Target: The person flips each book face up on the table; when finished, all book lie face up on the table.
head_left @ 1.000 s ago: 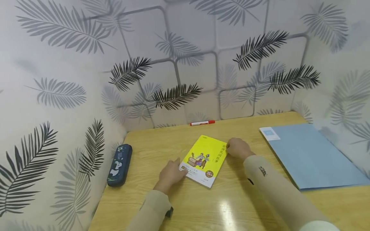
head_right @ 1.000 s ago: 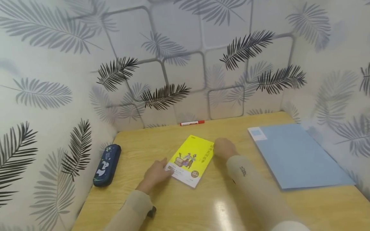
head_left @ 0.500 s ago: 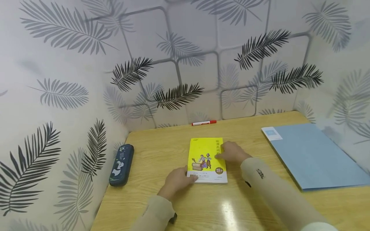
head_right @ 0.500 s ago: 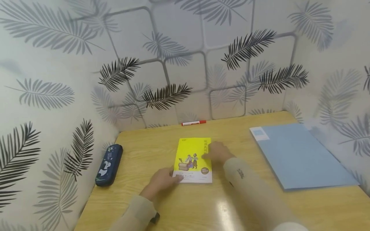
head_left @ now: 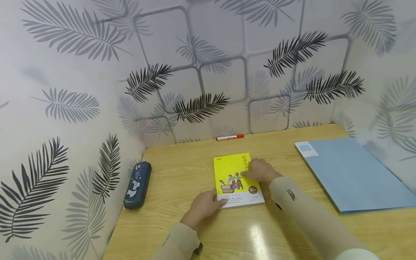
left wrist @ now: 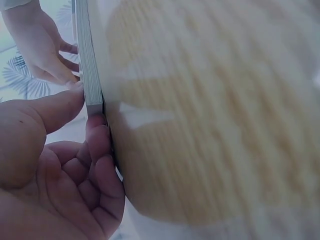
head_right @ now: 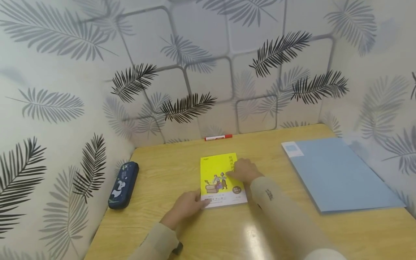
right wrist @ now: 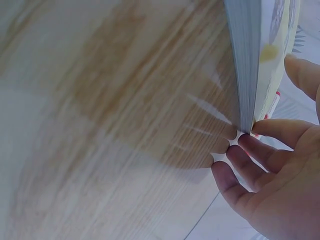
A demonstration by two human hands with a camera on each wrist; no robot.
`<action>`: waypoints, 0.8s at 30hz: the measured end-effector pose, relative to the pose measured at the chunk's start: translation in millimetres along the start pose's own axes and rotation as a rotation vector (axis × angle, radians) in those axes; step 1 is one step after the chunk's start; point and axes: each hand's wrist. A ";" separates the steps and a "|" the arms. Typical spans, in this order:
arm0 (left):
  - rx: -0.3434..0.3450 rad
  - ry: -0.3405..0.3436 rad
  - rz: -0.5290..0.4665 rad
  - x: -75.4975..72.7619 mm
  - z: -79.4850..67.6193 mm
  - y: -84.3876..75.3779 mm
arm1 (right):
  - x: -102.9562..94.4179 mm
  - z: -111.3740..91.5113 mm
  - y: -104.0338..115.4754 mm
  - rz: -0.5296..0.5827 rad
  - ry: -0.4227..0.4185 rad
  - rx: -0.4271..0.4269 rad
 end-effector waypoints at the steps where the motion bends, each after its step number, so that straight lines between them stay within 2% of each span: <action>1: 0.001 0.002 -0.007 0.0 0.5 0.6 | 0.0 -0.3 0.0 0.001 0.001 0.000; 8: -0.011 0.015 -0.009 0.0 5.4 2.0 | 0.7 -0.1 -2.8 0.001 0.002 0.007; 19: 0.014 0.018 -0.068 -0.9 9.0 4.8 | 6.1 4.2 -8.5 0.054 -0.004 0.032; 21: 0.012 0.003 -0.073 -4.3 9.5 6.8 | 5.5 2.5 -7.6 0.037 -0.021 0.022; 24: 0.003 -0.073 -0.032 -12.7 11.4 11.1 | 0.9 -1.8 -5.6 0.001 -0.058 0.006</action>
Point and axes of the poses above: each hand's wrist, its own z-axis towards the middle knuckle, its own x-axis out of the palm, y = z × x, and after that the axes turned 5 degrees about y, right-handed
